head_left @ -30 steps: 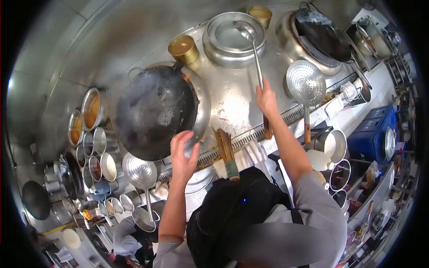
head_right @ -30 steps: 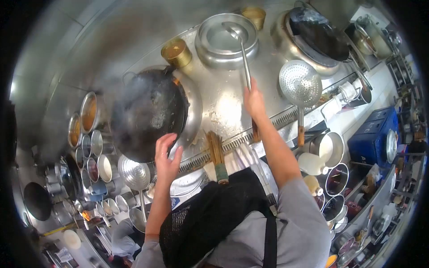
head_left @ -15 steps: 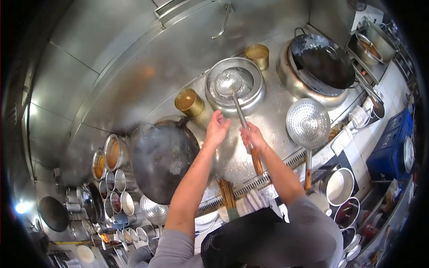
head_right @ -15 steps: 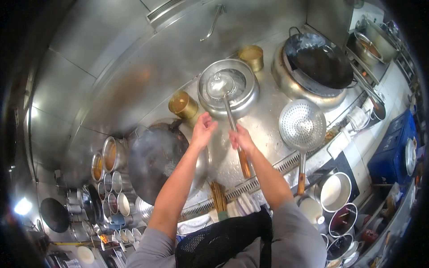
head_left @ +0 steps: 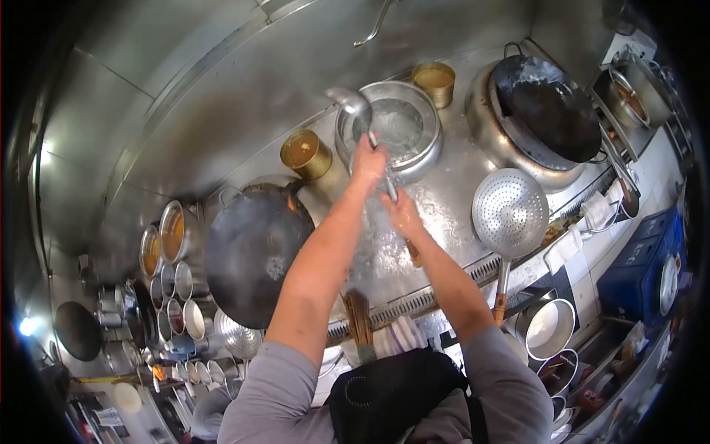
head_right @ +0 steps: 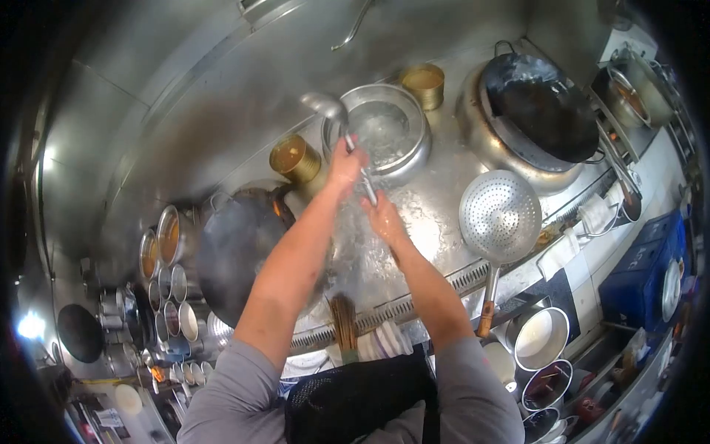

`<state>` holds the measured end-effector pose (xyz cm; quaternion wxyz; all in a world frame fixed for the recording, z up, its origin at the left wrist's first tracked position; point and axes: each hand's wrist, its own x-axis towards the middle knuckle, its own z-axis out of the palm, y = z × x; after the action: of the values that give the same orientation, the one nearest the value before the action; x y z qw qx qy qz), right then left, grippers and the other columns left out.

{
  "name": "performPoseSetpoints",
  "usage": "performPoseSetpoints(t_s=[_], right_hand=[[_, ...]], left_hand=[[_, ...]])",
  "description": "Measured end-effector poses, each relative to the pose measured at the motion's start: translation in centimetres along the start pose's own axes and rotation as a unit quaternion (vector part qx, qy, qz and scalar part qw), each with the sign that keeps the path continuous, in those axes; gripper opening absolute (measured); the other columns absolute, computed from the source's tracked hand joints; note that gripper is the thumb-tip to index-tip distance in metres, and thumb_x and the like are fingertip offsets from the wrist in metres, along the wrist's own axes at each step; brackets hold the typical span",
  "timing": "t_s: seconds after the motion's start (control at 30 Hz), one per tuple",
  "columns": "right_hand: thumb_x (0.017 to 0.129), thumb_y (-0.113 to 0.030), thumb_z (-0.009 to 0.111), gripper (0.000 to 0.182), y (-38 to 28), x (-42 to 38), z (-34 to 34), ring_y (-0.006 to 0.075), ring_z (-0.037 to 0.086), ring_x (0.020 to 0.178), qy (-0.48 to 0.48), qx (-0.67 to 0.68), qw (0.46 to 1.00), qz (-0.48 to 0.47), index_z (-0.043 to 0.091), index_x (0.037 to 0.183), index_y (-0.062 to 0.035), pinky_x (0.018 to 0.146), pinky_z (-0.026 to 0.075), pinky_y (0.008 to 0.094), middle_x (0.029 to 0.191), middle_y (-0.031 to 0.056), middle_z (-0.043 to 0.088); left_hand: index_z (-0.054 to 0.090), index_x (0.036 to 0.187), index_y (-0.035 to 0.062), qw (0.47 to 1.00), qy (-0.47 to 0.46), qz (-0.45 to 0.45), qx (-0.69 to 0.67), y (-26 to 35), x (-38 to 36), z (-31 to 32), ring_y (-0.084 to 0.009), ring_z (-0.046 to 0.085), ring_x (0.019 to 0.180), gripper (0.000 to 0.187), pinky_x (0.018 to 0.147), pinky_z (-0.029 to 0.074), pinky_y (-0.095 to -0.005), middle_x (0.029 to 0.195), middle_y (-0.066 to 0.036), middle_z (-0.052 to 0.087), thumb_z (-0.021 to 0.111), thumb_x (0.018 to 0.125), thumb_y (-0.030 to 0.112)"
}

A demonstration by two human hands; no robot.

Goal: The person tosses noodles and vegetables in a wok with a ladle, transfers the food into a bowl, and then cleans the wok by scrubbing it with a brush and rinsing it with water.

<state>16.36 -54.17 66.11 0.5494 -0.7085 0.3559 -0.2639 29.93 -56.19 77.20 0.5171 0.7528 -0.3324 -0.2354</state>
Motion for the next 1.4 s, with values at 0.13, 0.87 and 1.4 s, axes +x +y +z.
performPoseSetpoints(t_s=[0.13, 0.87, 1.4], right_hand=[[0.1, -0.034, 0.054, 0.039, -4.3, -0.6, -3.7, 0.0532, 0.063, 0.093, 0.057, -0.048, 0.996, 0.045, 0.05, 0.124, -0.0043, 0.078, 0.048, 0.0563, 0.092, 0.0353, 0.065], [0.091, -0.01, 0.053, 0.015, -13.9, 13.6, -3.3, 0.0175, 0.051, 0.045, -0.09, 0.221, 0.958, 0.16, 0.055, 0.077, -0.004, 0.042, 0.043, 0.0319, 0.058, 0.0042, 0.052], [0.092, -0.018, 0.059, 0.026, 5.3, 13.5, -8.4, 0.0281, 0.064, 0.067, -0.076, 0.0, 0.989, 0.124, 0.061, 0.112, -0.0001, 0.06, 0.052, 0.0398, 0.076, 0.0113, 0.065]], left_hand=[[0.052, 0.136, 0.002, 0.984, -0.056, 0.132, 0.102, 0.1, -5.0, -3.9, -0.0339, 0.059, 0.117, 0.05, 0.095, 0.047, -0.0408, 0.13, -0.022, 0.058, 0.064, 0.094, 0.026], [0.054, 0.131, -0.0014, 0.972, 0.106, -0.144, -0.154, -7.7, -39.0, -26.5, -0.0168, 0.062, 0.111, 0.038, 0.098, 0.048, -0.0294, 0.122, -0.012, 0.064, 0.064, 0.097, 0.011], [0.056, 0.129, -0.0008, 0.984, 0.137, -0.069, -0.088, -7.2, -37.0, -26.8, -0.0181, 0.063, 0.109, 0.037, 0.094, 0.051, -0.0318, 0.117, -0.013, 0.067, 0.065, 0.096, 0.013]])
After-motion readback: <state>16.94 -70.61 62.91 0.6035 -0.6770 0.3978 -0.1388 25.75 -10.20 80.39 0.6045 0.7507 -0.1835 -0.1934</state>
